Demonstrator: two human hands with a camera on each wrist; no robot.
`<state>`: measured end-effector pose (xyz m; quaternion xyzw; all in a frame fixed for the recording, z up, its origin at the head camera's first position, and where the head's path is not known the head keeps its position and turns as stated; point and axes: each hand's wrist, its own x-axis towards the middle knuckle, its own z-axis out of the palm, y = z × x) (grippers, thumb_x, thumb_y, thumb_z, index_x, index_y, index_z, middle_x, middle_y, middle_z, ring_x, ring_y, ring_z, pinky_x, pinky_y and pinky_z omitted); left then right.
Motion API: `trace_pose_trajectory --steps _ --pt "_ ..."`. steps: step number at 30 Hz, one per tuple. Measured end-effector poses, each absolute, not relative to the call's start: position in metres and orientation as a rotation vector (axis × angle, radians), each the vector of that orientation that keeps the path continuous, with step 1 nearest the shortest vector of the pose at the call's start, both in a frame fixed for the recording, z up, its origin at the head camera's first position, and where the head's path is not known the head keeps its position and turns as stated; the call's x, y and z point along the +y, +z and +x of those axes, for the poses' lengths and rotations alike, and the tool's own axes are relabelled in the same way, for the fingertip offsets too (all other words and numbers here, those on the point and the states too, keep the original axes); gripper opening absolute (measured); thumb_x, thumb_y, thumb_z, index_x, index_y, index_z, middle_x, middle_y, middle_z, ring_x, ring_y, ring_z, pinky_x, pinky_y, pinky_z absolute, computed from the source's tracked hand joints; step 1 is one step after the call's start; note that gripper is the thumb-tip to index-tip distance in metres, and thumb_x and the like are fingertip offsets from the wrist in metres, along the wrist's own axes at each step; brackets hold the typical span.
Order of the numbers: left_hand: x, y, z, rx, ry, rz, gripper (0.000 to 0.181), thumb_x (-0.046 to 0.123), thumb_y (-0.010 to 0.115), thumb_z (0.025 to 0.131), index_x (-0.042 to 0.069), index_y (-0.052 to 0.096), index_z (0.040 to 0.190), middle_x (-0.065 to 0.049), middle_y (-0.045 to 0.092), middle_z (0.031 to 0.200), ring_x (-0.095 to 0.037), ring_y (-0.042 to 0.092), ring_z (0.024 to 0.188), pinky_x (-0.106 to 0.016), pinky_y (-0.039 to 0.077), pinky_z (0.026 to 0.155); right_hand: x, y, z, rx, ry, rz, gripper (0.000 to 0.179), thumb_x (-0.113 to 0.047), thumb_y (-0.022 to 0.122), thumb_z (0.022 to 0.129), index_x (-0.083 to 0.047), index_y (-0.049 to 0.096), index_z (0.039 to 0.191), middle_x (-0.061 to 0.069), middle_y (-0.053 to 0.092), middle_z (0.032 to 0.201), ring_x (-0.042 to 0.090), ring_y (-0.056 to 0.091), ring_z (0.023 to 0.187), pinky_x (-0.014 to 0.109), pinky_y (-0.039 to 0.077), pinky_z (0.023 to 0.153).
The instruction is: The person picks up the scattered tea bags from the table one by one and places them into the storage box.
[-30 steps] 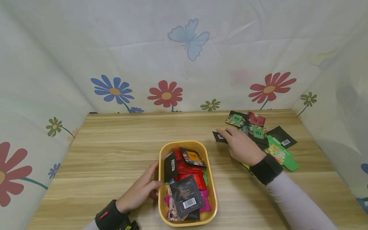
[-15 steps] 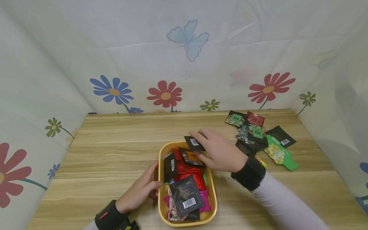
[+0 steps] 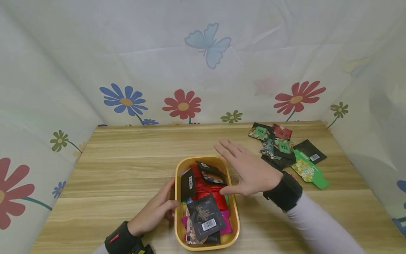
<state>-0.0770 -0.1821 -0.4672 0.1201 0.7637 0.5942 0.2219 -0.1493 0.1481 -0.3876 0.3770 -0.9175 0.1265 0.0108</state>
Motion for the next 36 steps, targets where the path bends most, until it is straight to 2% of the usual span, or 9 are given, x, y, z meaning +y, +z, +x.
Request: trace_pose_trajectory --steps 6,13,23,29,36 --pt "-0.181 -0.468 -0.077 2.114 1.647 0.339 0.069 0.017 0.050 0.099 0.022 0.020 0.161 -0.016 0.032 0.150 -0.029 0.065 0.085 -0.043 0.059 0.060 0.203 -0.401 -0.152 -2.860 0.342 0.998 0.115 -0.077 0.061 0.074 -0.012 0.022 0.161 0.013 0.020 0.164 0.035 0.020 0.149 0.059 0.026 0.115" --pt "-0.182 -0.468 -0.076 2.116 1.640 0.335 0.070 0.018 0.050 0.099 0.021 0.019 0.161 -0.017 0.030 0.152 -0.028 0.066 0.084 -0.042 0.059 0.060 0.259 -0.422 -0.137 -2.978 0.295 0.769 0.109 -0.073 0.061 0.078 -0.006 0.028 0.158 0.021 0.025 0.161 0.042 0.028 0.144 0.064 0.030 0.111" --pt "-0.182 -0.467 -0.076 2.129 1.638 0.343 0.071 0.018 0.050 0.099 0.019 0.018 0.161 -0.018 0.028 0.153 -0.028 0.065 0.083 -0.042 0.059 0.060 0.278 -0.445 -0.109 -3.145 0.217 0.408 0.111 -0.082 0.049 0.078 -0.001 0.039 0.152 0.029 0.036 0.150 0.052 0.043 0.129 0.068 0.038 0.101" --pt "-0.182 -0.467 -0.077 2.124 1.645 0.362 0.071 0.018 0.050 0.098 0.020 0.018 0.161 -0.017 0.031 0.151 -0.028 0.065 0.083 -0.043 0.059 0.060 0.278 -0.450 -0.097 -3.118 0.221 0.354 0.109 -0.076 0.060 0.076 0.006 0.043 0.146 0.033 0.047 0.137 0.049 0.051 0.118 0.065 0.046 0.094" --pt "-0.183 -0.470 -0.077 2.130 1.645 0.361 0.071 0.018 0.051 0.098 0.020 0.018 0.161 -0.018 0.033 0.149 -0.028 0.065 0.084 -0.042 0.059 0.060 0.281 -0.452 -0.093 -3.045 0.282 0.347 0.098 -0.051 0.077 0.075 0.010 0.041 0.143 0.036 0.053 0.126 0.051 0.056 0.110 0.063 0.050 0.087"
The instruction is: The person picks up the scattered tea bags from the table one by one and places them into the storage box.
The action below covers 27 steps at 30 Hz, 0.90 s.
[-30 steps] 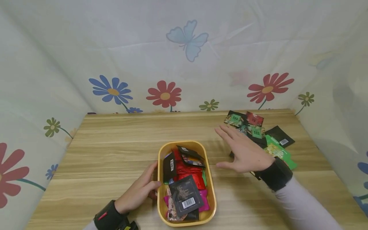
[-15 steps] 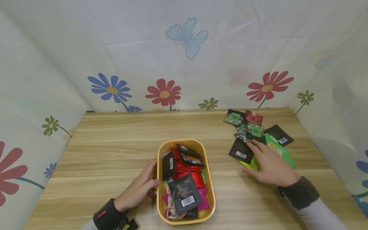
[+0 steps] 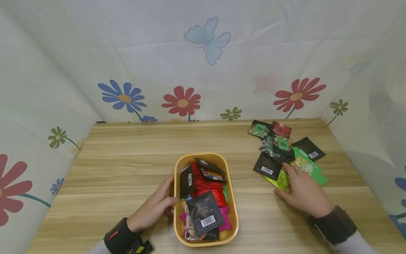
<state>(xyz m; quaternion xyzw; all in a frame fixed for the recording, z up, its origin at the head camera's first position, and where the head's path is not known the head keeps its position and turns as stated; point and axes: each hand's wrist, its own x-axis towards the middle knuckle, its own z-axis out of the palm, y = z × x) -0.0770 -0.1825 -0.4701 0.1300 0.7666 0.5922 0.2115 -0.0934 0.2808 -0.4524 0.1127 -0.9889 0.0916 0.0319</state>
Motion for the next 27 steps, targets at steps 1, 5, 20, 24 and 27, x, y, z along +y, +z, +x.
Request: trace_pose_trajectory --steps 1,5,20,24,27 --pt "-0.183 -0.471 -0.077 2.132 1.644 0.359 0.071 0.018 0.051 0.098 0.020 0.019 0.161 -0.018 0.033 0.148 -0.028 0.065 0.084 -0.042 0.059 0.060 0.281 -0.452 -0.093 -3.040 0.284 0.346 0.097 -0.047 0.078 0.074 0.010 0.041 0.142 0.036 0.054 0.126 0.052 0.056 0.109 0.063 0.050 0.087" --pt "-0.183 -0.472 -0.078 2.131 1.643 0.348 0.070 0.018 0.050 0.099 0.021 0.019 0.161 -0.016 0.032 0.149 -0.029 0.065 0.085 -0.042 0.059 0.060 0.280 -0.450 -0.093 -3.037 0.292 0.338 0.093 -0.038 0.081 0.072 0.010 0.042 0.141 0.035 0.057 0.122 0.050 0.060 0.103 0.061 0.052 0.083" --pt "-0.182 -0.470 -0.078 2.131 1.640 0.348 0.070 0.017 0.049 0.099 0.021 0.018 0.161 -0.016 0.031 0.151 -0.028 0.065 0.084 -0.042 0.059 0.060 0.252 -0.445 -0.075 -2.957 0.422 0.559 0.054 -0.029 0.082 0.063 -0.008 0.066 0.111 0.001 0.063 0.099 0.013 0.058 0.085 0.034 0.054 0.073" --pt "-0.182 -0.469 -0.078 2.131 1.639 0.346 0.070 0.018 0.050 0.099 0.022 0.019 0.161 -0.015 0.030 0.152 -0.028 0.065 0.085 -0.042 0.059 0.060 0.239 -0.437 -0.069 -2.927 0.485 0.626 0.047 -0.028 0.083 0.062 -0.018 0.067 0.105 -0.010 0.058 0.093 0.006 0.052 0.080 0.027 0.050 0.068" --pt "-0.182 -0.469 -0.078 2.126 1.644 0.344 0.070 0.018 0.050 0.099 0.022 0.019 0.161 -0.015 0.029 0.153 -0.028 0.066 0.086 -0.042 0.059 0.060 0.230 -0.427 -0.068 -2.928 0.530 0.653 0.047 -0.028 0.083 0.063 -0.022 0.066 0.106 -0.014 0.057 0.096 0.004 0.052 0.082 0.026 0.051 0.070"
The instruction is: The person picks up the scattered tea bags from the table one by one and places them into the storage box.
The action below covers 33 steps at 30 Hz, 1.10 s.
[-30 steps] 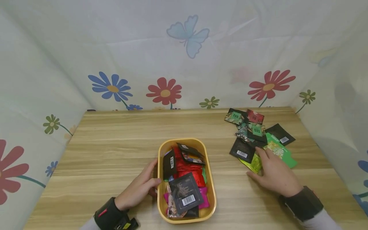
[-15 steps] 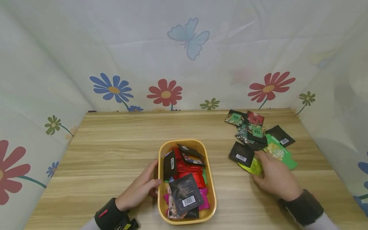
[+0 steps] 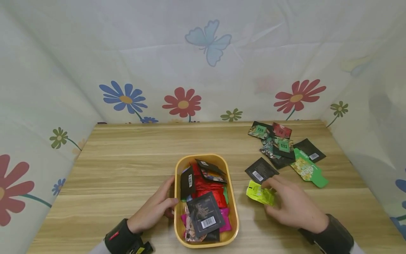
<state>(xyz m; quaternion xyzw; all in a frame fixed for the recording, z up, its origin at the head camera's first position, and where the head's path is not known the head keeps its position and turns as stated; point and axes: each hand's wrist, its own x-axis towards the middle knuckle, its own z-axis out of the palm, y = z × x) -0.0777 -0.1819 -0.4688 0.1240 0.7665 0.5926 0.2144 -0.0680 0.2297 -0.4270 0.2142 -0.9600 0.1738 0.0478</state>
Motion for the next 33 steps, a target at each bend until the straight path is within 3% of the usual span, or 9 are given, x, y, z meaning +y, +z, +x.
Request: trace_pose_trajectory --steps 5,17,24,28,31,33 --pt "-0.182 -0.468 -0.077 2.106 1.660 0.346 0.070 0.019 0.050 0.099 0.024 0.019 0.161 -0.016 0.030 0.152 -0.029 0.066 0.087 -0.043 0.059 0.061 0.211 -0.407 -0.078 -2.862 0.596 0.757 0.048 -0.028 0.083 0.066 -0.022 0.065 0.109 -0.015 0.056 0.102 0.003 0.053 0.087 0.025 0.052 0.072" --pt "-0.182 -0.469 -0.077 2.142 1.651 0.338 0.072 0.019 0.051 0.098 0.020 0.018 0.162 -0.015 0.025 0.157 -0.029 0.065 0.088 -0.042 0.059 0.061 0.147 -0.364 -0.139 -2.647 0.741 1.050 0.044 -0.034 0.077 0.076 -0.018 0.065 0.114 -0.009 0.058 0.105 0.006 0.053 0.093 0.028 0.050 0.077" --pt "-0.181 -0.468 -0.077 2.135 1.644 0.344 0.072 0.020 0.051 0.098 0.021 0.018 0.162 -0.016 0.026 0.156 -0.029 0.066 0.091 -0.042 0.059 0.060 0.129 -0.355 -0.153 -2.639 0.740 1.103 0.046 -0.036 0.075 0.076 -0.017 0.065 0.116 -0.007 0.059 0.107 0.008 0.054 0.094 0.028 0.051 0.079" --pt "-0.181 -0.467 -0.077 2.127 1.647 0.339 0.071 0.020 0.050 0.098 0.022 0.018 0.162 -0.015 0.026 0.156 -0.029 0.066 0.092 -0.042 0.059 0.061 0.127 -0.360 -0.155 -2.734 0.615 1.115 0.076 -0.057 0.073 0.075 -0.017 0.057 0.138 0.000 0.057 0.131 0.015 0.054 0.115 0.036 0.050 0.095" --pt "-0.182 -0.467 -0.077 2.124 1.653 0.342 0.071 0.020 0.050 0.098 0.022 0.018 0.162 -0.015 0.027 0.155 -0.029 0.066 0.092 -0.042 0.059 0.061 0.135 -0.367 -0.154 -2.828 0.535 1.117 0.104 -0.075 0.064 0.073 -0.020 0.036 0.156 0.007 0.038 0.156 0.024 0.042 0.137 0.046 0.043 0.107" --pt "-0.182 -0.467 -0.076 2.128 1.652 0.346 0.071 0.020 0.051 0.098 0.022 0.018 0.162 -0.015 0.028 0.155 -0.028 0.066 0.091 -0.042 0.059 0.060 0.145 -0.373 -0.154 -2.871 0.533 1.085 0.111 -0.079 0.061 0.072 -0.023 0.026 0.161 0.009 0.024 0.163 0.029 0.035 0.143 0.050 0.041 0.108"
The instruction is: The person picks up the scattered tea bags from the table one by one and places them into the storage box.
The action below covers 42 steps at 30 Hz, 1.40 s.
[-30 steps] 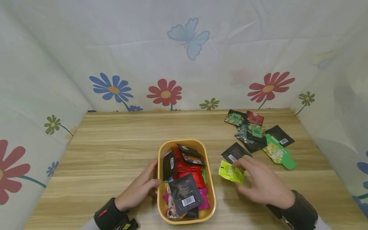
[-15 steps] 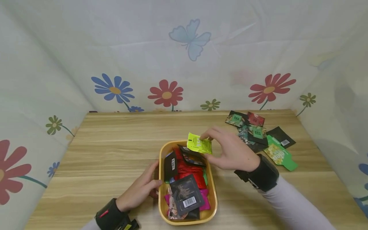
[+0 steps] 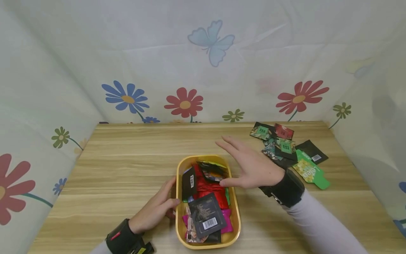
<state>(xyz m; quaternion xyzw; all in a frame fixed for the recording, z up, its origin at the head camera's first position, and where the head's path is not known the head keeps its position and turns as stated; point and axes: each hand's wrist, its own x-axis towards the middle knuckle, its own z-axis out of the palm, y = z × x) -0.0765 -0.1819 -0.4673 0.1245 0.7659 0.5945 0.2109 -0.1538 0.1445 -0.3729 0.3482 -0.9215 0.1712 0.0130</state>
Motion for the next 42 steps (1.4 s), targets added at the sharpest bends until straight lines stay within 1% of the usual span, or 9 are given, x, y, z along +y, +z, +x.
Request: trace_pose_trajectory --steps 3,7,11,15,18,23,28,32,42 --pt "-0.181 -0.467 -0.077 2.127 1.647 0.346 0.071 0.019 0.050 0.098 0.022 0.018 0.162 -0.015 0.028 0.154 -0.028 0.066 0.090 -0.042 0.059 0.060 0.165 -0.381 -0.154 -2.886 0.527 1.013 0.111 -0.077 0.064 0.072 -0.023 0.025 0.161 0.009 0.021 0.164 0.032 0.031 0.145 0.054 0.039 0.109" --pt "-0.181 -0.467 -0.077 2.116 1.648 0.340 0.071 0.018 0.050 0.099 0.023 0.017 0.162 -0.016 0.028 0.155 -0.029 0.067 0.090 -0.042 0.059 0.061 0.192 -0.395 -0.154 -2.909 0.458 0.897 0.108 -0.074 0.066 0.073 -0.014 0.034 0.157 0.015 0.026 0.161 0.036 0.030 0.145 0.059 0.032 0.112" --pt "-0.181 -0.468 -0.077 2.115 1.653 0.337 0.071 0.017 0.050 0.099 0.022 0.018 0.161 -0.016 0.027 0.154 -0.029 0.066 0.091 -0.042 0.059 0.061 0.214 -0.412 -0.151 -2.973 0.371 0.780 0.109 -0.076 0.064 0.073 -0.007 0.040 0.153 0.020 0.028 0.160 0.040 0.033 0.142 0.060 0.032 0.112" --pt "-0.181 -0.468 -0.077 2.118 1.655 0.339 0.070 0.017 0.050 0.098 0.022 0.019 0.161 -0.016 0.028 0.153 -0.029 0.066 0.090 -0.043 0.059 0.060 0.227 -0.427 -0.146 -3.039 0.288 0.658 0.107 -0.073 0.066 0.074 -0.004 0.042 0.152 0.024 0.033 0.156 0.044 0.039 0.137 0.064 0.036 0.107" --pt "-0.181 -0.469 -0.076 2.110 1.657 0.340 0.070 0.017 0.050 0.099 0.022 0.019 0.161 -0.015 0.028 0.153 -0.029 0.066 0.089 -0.043 0.059 0.060 0.235 -0.436 -0.141 -3.071 0.262 0.560 0.105 -0.071 0.068 0.074 -0.004 0.043 0.151 0.023 0.040 0.151 0.044 0.045 0.130 0.062 0.042 0.101" --pt "-0.181 -0.469 -0.077 2.103 1.652 0.331 0.069 0.018 0.049 0.099 0.021 0.019 0.161 -0.015 0.027 0.154 -0.029 0.065 0.089 -0.043 0.059 0.061 0.241 -0.446 -0.135 -3.085 0.253 0.449 0.112 -0.079 0.064 0.069 -0.006 0.043 0.151 0.024 0.047 0.142 0.045 0.051 0.121 0.061 0.050 0.089" --pt "-0.182 -0.469 -0.078 2.106 1.648 0.325 0.070 0.018 0.049 0.099 0.022 0.018 0.161 -0.015 0.026 0.155 -0.029 0.065 0.089 -0.043 0.059 0.061 0.242 -0.451 -0.131 -3.103 0.243 0.402 0.120 -0.086 0.061 0.065 -0.007 0.040 0.152 0.027 0.050 0.137 0.049 0.052 0.117 0.063 0.051 0.084" --pt "-0.182 -0.469 -0.078 2.117 1.646 0.322 0.071 0.019 0.050 0.099 0.022 0.017 0.161 -0.016 0.027 0.155 -0.029 0.065 0.087 -0.042 0.059 0.062 0.242 -0.452 -0.130 -3.105 0.252 0.392 0.117 -0.081 0.066 0.065 -0.006 0.040 0.152 0.028 0.051 0.134 0.048 0.054 0.115 0.063 0.052 0.083" --pt "-0.182 -0.468 -0.077 2.126 1.633 0.342 0.071 0.020 0.050 0.099 0.021 0.018 0.161 -0.016 0.029 0.153 -0.028 0.065 0.085 -0.042 0.059 0.061 0.243 -0.450 -0.132 -3.110 0.316 0.409 0.107 -0.060 0.079 0.068 -0.004 0.040 0.151 0.030 0.053 0.132 0.045 0.056 0.114 0.060 0.051 0.089"
